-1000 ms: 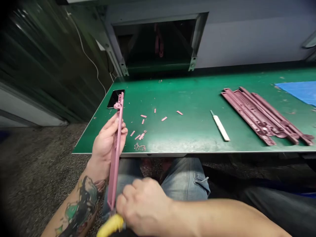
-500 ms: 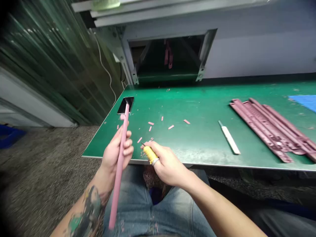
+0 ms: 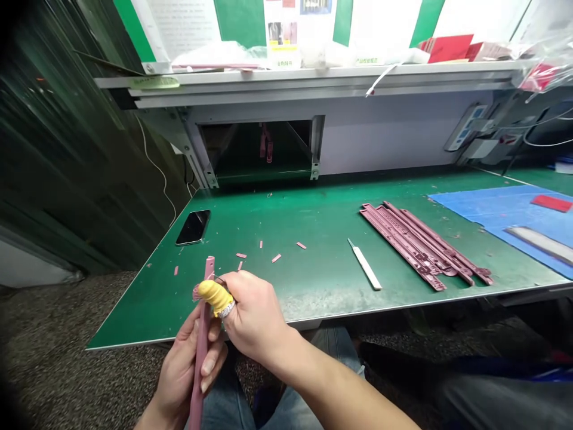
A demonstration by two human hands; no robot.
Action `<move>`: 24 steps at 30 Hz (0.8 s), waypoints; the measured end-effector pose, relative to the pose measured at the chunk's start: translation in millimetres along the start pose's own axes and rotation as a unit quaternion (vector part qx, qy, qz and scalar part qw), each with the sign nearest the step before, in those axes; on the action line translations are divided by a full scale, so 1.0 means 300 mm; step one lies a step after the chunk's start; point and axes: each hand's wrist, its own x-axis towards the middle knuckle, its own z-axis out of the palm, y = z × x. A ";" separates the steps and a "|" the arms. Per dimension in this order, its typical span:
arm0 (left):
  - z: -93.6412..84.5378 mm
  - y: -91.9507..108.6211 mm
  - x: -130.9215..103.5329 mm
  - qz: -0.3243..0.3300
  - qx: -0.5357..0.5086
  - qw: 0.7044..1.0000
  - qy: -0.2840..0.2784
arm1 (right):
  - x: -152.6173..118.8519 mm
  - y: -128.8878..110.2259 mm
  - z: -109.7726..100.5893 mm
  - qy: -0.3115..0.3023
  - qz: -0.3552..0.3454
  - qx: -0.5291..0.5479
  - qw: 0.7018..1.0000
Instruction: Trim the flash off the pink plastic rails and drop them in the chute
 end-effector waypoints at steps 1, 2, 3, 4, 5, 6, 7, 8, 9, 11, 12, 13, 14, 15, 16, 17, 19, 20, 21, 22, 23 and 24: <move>-0.009 -0.005 0.002 0.004 0.001 1.000 -0.005 | -0.002 -0.002 0.001 0.002 -0.005 0.008 1.000; -0.017 -0.011 0.003 0.008 0.002 1.000 -0.006 | -0.004 -0.004 0.002 0.004 -0.010 0.014 1.000; -0.024 -0.016 0.005 0.010 0.003 1.000 -0.006 | -0.006 -0.006 0.004 0.004 -0.014 0.017 1.000; -0.030 -0.020 0.006 0.012 0.003 1.000 -0.005 | -0.008 -0.008 0.006 0.005 -0.016 0.018 1.000; -0.034 -0.022 0.006 0.014 0.005 1.000 -0.005 | -0.010 -0.010 0.008 0.004 -0.019 0.018 1.000; -0.035 -0.023 0.005 0.015 0.007 1.000 -0.004 | -0.011 -0.012 0.010 0.005 -0.022 0.015 1.000; -0.034 -0.021 0.004 0.015 0.009 1.000 -0.003 | -0.013 -0.014 0.011 0.006 -0.025 0.008 1.000; -0.031 -0.016 0.001 0.015 0.012 1.000 -0.002 | -0.014 -0.016 0.011 0.006 -0.027 -0.002 1.000; -0.025 -0.010 -0.002 0.014 0.015 1.000 0.000 | -0.016 -0.018 0.010 0.005 -0.030 -0.015 0.999; -0.008 0.008 -0.010 0.012 0.021 1.000 0.007 | -0.018 -0.022 0.005 -0.007 -0.032 -0.050 0.998; 0.002 0.017 -0.014 0.012 0.024 1.000 0.012 | -0.019 -0.024 0.001 -0.016 -0.030 -0.070 0.997; 0.012 0.027 -0.018 0.011 0.027 0.999 0.018 | -0.019 -0.026 -0.002 -0.026 -0.027 -0.090 0.995; 0.022 0.035 -0.021 0.011 0.029 0.999 0.023 | -0.019 -0.028 -0.005 -0.030 -0.021 -0.109 0.993; 0.031 0.042 -0.024 0.011 0.031 0.999 0.026 | -0.019 -0.029 -0.008 -0.028 -0.012 -0.125 0.992; 0.039 0.047 -0.027 0.009 0.034 0.999 0.028 | -0.019 -0.030 -0.011 -0.022 -0.002 -0.136 0.990; 0.044 0.050 -0.029 0.008 0.037 0.999 0.031 | -0.019 -0.031 -0.012 -0.014 0.006 -0.144 0.989; 0.052 0.053 -0.033 0.009 0.047 0.998 0.039 | -0.019 -0.030 -0.014 -0.005 0.011 -0.157 0.987; 0.054 0.054 -0.033 0.011 0.052 0.998 0.043 | -0.017 -0.029 -0.016 -0.008 0.009 -0.168 0.986; 0.056 0.055 -0.033 0.014 0.057 0.997 0.044 | -0.015 -0.028 -0.018 -0.016 0.004 -0.181 0.983; 0.058 0.058 -0.032 0.016 0.062 0.997 0.044 | -0.013 -0.026 -0.023 -0.027 -0.001 -0.196 0.980; 0.059 0.064 -0.029 0.018 0.066 0.997 0.043 | -0.010 -0.025 -0.030 -0.037 -0.004 -0.209 0.977; 0.061 0.072 -0.024 0.020 0.070 0.996 0.044 | -0.008 -0.025 -0.039 -0.050 -0.006 -0.215 0.975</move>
